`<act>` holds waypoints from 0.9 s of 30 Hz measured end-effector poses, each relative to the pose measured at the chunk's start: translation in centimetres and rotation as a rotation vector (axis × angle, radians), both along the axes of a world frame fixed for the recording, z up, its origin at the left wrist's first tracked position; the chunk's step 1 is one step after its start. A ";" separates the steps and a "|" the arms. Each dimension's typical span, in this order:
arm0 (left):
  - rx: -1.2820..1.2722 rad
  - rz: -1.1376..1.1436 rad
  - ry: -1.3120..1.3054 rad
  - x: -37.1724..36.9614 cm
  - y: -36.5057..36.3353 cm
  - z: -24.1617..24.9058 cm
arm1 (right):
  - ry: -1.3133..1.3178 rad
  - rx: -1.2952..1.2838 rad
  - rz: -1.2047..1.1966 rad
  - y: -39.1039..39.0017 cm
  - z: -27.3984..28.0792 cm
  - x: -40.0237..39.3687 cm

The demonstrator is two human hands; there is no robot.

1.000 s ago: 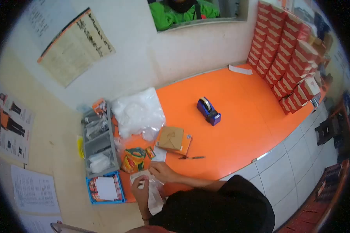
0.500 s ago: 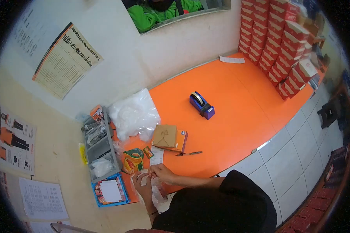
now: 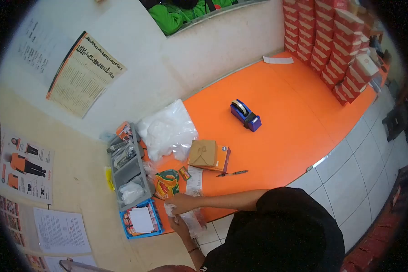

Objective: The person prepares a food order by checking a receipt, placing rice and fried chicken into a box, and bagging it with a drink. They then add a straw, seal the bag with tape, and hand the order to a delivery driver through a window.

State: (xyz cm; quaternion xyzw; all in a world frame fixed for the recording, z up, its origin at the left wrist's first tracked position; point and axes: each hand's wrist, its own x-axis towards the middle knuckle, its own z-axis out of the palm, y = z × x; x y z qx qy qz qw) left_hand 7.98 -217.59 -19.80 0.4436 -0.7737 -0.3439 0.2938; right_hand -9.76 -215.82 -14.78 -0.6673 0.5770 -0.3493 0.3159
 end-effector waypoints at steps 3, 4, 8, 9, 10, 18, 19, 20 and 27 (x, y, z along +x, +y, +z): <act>0.037 0.052 0.244 -1.8 0.7 2.9 | -0.261 -0.202 -0.047 -2.0 -1.6 0.6; 0.045 0.075 0.298 -2.3 1.0 3.8 | -0.382 -0.019 -0.025 -2.4 -1.6 0.2; -0.001 0.125 0.354 -3.8 1.3 9.6 | -0.193 0.083 0.132 -0.5 7.7 -3.0; 0.010 0.120 0.366 -3.7 0.8 10.4 | -0.168 0.069 0.164 1.0 12.7 -4.4; -0.148 0.080 0.245 -3.5 -0.5 10.9 | -0.168 0.002 0.201 1.8 15.8 -5.4; -0.160 -0.289 0.238 -12.1 -1.6 26.8 | -0.035 -0.115 0.034 5.8 33.7 -14.6; -0.195 -0.376 0.250 -13.6 -1.5 27.6 | -0.101 -0.104 -0.027 6.2 35.0 -15.9; -0.254 -0.461 0.290 -15.8 -1.7 28.8 | -0.053 -0.124 -0.012 6.5 36.8 -17.4; 0.524 -0.347 0.997 -28.9 -3.1 20.9 | 0.054 -0.268 -0.356 12.1 42.9 -28.7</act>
